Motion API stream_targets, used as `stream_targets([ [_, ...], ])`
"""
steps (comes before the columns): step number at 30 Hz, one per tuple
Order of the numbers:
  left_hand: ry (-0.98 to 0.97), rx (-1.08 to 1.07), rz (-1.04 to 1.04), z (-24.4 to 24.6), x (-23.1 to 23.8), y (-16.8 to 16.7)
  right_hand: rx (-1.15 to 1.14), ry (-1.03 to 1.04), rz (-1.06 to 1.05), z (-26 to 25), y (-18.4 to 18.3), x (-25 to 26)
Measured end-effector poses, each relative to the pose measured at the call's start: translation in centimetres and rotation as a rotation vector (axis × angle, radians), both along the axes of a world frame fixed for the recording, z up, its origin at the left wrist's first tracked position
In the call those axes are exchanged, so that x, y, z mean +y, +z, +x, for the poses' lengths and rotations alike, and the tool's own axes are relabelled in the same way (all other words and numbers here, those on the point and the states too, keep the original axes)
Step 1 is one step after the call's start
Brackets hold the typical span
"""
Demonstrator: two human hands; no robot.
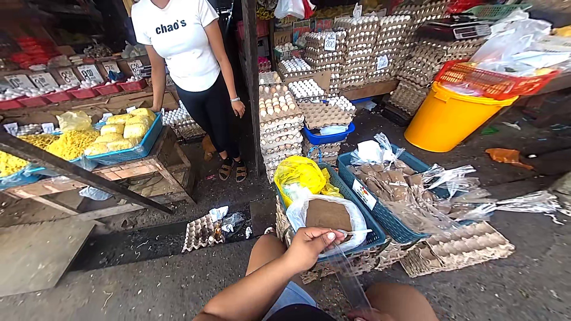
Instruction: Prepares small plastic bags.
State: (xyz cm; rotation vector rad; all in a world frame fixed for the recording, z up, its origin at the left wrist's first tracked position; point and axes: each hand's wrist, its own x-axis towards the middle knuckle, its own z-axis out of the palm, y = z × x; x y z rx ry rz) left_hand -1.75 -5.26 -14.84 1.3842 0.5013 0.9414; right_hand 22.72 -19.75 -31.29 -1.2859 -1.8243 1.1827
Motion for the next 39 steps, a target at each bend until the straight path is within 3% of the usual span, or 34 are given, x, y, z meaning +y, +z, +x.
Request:
stream_targets([
  [4,0.001,0.069,0.136,-0.7,0.2,0.1,0.022,0.039,-0.028,0.6,-1.8,-0.1],
  [8,-0.004,0.046,0.136,-0.6,-0.9,0.0,0.121,-0.027,-0.254,-1.6,6.6,-0.1],
  [11,-0.044,0.062,0.193,-0.6,-1.4,0.0,0.021,-0.028,-0.207,-2.4,10.3,0.7],
  [15,0.036,0.029,0.265,-0.7,-1.0,0.5,-0.041,-0.01,-0.19,-2.6,8.8,0.9],
  [19,0.003,0.017,0.246,-0.5,-0.8,0.4,0.097,-0.123,-0.157,-3.0,6.8,0.0],
  [24,-0.258,0.169,0.299,0.8,-2.6,0.2,0.037,-0.171,0.01,-3.8,11.8,0.3],
  [27,-0.325,0.154,0.301,1.7,-3.0,0.6,0.014,-0.156,0.178,-4.4,11.4,0.8],
  [30,-0.188,-0.013,0.276,1.7,-2.0,1.2,-0.049,-0.042,0.069,-4.1,9.2,1.1],
  [36,0.147,-0.12,0.155,-0.7,0.4,1.8,-0.079,-0.09,-0.125,-2.9,5.5,0.3],
  [39,0.147,-0.15,0.09,-1.6,0.8,1.5,-0.058,-0.047,-0.157,-2.9,5.4,0.3],
])
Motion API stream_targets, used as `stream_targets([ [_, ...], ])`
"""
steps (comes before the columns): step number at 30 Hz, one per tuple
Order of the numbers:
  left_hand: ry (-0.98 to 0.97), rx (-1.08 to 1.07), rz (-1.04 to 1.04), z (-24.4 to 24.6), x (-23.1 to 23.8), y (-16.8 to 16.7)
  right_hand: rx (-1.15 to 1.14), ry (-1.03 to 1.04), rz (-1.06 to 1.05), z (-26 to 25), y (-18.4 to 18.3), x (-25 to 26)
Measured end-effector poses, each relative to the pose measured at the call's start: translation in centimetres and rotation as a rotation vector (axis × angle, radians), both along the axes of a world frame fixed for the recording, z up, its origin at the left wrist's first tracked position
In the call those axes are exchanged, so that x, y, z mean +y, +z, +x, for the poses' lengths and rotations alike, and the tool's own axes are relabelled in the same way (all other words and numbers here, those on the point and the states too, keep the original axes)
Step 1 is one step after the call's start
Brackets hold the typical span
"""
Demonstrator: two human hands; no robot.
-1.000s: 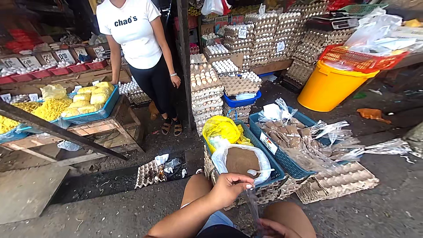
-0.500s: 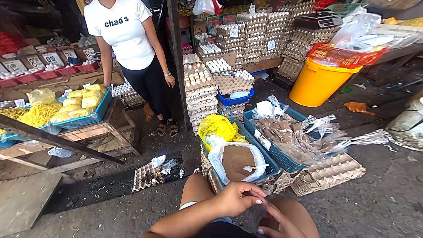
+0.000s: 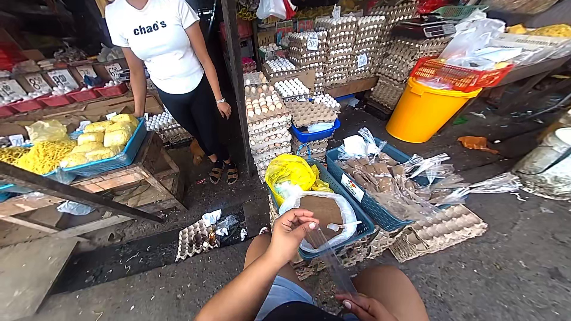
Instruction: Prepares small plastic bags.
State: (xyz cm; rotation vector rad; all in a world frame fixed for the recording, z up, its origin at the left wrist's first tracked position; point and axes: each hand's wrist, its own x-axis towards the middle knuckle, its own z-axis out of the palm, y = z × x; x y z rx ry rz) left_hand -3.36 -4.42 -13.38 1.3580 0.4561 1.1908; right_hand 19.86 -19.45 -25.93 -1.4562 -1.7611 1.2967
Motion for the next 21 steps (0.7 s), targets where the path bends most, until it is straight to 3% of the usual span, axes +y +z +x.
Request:
stream_targets([
  [5,-0.308,0.093,-0.105,1.3,-2.0,-1.1,0.205,0.036,-0.049,-0.3,1.6,0.4],
  [9,-0.181,0.132,-0.22,1.8,-2.4,-0.8,0.185,0.139,0.0,0.7,2.2,1.0],
  [13,-0.184,0.228,-0.1,0.7,-1.0,-0.2,0.174,0.174,-0.131,2.2,3.4,0.1],
  [15,-0.195,0.247,-0.073,0.2,-0.5,-0.4,0.307,0.071,-0.25,2.6,3.9,-0.7],
  [19,-0.099,0.198,-0.142,0.4,-0.7,-0.9,0.781,-0.325,-0.068,2.4,1.5,-1.1],
  [21,-0.078,0.196,-0.143,0.8,-1.2,-1.3,0.843,-0.421,-0.013,2.1,1.0,-0.6],
])
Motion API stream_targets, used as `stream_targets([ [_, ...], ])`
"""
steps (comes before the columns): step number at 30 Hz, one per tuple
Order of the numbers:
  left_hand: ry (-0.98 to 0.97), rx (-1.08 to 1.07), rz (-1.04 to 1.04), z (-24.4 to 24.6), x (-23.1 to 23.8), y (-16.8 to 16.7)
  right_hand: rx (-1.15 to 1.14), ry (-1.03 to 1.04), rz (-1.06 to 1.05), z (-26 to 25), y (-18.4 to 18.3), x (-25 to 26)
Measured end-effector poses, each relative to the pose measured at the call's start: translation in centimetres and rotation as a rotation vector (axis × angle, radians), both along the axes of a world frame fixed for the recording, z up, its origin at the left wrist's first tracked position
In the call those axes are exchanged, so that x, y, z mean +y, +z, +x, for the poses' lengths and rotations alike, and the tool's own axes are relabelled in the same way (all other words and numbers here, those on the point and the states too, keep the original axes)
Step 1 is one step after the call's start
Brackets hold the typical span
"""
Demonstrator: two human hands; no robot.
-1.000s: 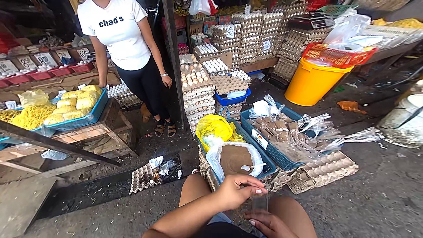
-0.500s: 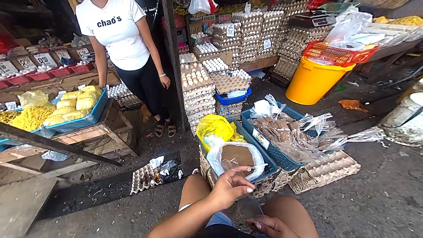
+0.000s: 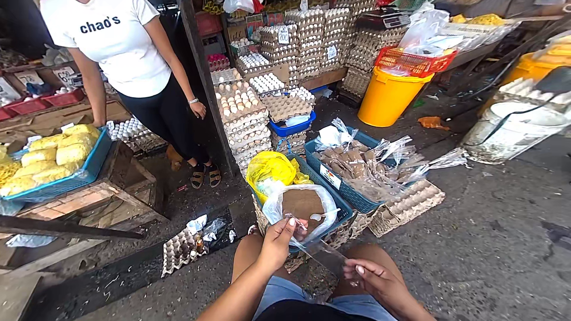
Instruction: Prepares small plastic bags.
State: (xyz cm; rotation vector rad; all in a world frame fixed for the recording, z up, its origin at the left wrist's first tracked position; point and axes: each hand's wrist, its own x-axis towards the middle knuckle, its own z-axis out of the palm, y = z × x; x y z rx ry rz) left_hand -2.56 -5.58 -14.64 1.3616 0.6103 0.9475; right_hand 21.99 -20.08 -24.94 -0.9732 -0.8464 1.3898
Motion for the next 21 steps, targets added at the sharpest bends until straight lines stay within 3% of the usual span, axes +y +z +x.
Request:
stream_targets([
  [6,0.058,-0.031,0.18,0.2,0.0,-1.4,-0.081,-0.189,-0.152,-0.6,0.7,0.8],
  [10,0.103,0.003,0.151,-0.6,0.8,-1.6,-0.059,-0.354,-0.201,0.1,0.8,1.0],
  [13,0.115,0.04,0.153,-1.0,1.0,-1.5,0.108,-0.207,-0.128,1.3,0.6,0.4],
  [15,0.158,0.043,0.174,-0.9,0.9,-1.5,0.08,-0.088,-0.146,1.6,0.7,0.0],
  [21,0.268,0.035,0.27,0.0,1.1,-0.8,-0.019,-0.259,-0.215,1.8,1.0,-0.6],
])
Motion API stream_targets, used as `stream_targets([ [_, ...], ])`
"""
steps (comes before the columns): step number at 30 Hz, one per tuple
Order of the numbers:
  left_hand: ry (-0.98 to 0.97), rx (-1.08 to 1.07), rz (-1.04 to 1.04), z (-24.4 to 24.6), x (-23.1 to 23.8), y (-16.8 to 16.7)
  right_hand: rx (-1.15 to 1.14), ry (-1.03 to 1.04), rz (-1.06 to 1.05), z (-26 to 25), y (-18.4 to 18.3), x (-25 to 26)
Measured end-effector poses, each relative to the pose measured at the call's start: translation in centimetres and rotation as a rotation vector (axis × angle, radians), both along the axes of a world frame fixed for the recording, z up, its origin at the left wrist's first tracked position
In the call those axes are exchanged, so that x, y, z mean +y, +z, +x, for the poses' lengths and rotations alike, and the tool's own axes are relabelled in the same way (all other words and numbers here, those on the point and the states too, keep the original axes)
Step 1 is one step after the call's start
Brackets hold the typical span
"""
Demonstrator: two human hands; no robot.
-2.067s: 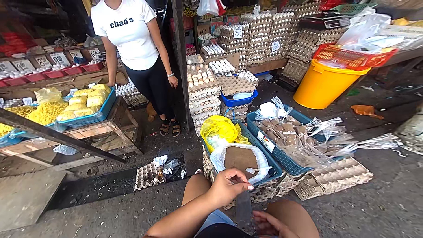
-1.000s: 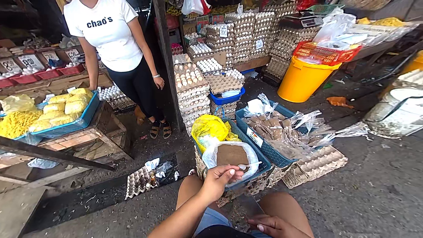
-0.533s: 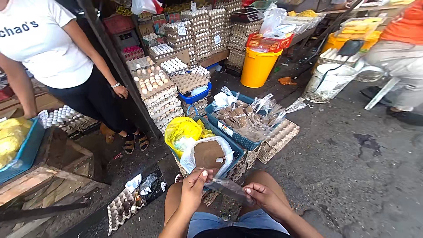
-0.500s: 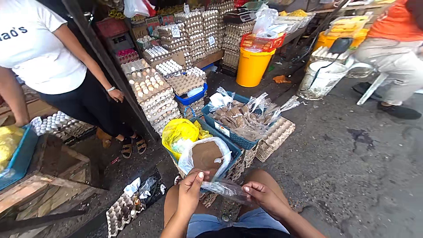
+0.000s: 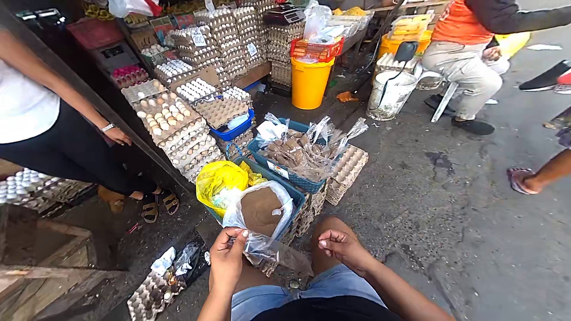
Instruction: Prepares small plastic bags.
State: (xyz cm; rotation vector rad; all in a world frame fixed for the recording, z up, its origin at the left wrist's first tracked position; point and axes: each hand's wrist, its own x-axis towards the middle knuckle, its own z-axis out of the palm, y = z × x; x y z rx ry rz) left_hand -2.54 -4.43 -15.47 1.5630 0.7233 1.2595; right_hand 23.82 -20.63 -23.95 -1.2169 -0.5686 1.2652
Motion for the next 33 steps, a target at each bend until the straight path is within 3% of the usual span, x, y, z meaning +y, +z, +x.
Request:
stream_targets([
  [3,-0.133,0.233,0.093,0.0,-0.6,1.1,-0.182,0.07,0.041,0.2,0.5,0.1],
  [6,-0.408,0.509,0.23,1.2,-2.0,1.2,-0.47,0.337,0.166,-0.1,1.9,0.4],
  [8,-0.543,0.535,0.353,2.5,-2.8,0.3,-0.645,0.492,0.224,-1.5,3.3,1.5],
  [10,-0.581,0.486,0.487,3.7,-3.3,-0.4,-0.797,0.504,0.277,-3.6,4.3,2.6],
  [13,-0.463,0.355,0.624,4.4,-3.2,-0.4,-0.908,0.481,0.291,-5.2,4.1,3.1],
  [17,-0.15,0.195,0.631,1.7,-0.6,1.1,-0.785,0.857,0.266,-3.8,3.0,2.9],
  [21,-0.048,0.201,0.61,-1.1,1.0,0.7,-0.751,0.963,0.077,-2.3,2.7,1.6],
  [25,-0.015,0.109,0.567,-1.3,1.4,0.8,-0.653,0.826,0.123,-1.3,2.5,0.6],
  [33,-0.032,0.014,0.468,-1.3,1.1,1.2,-0.088,0.135,0.181,-1.3,3.7,0.2],
])
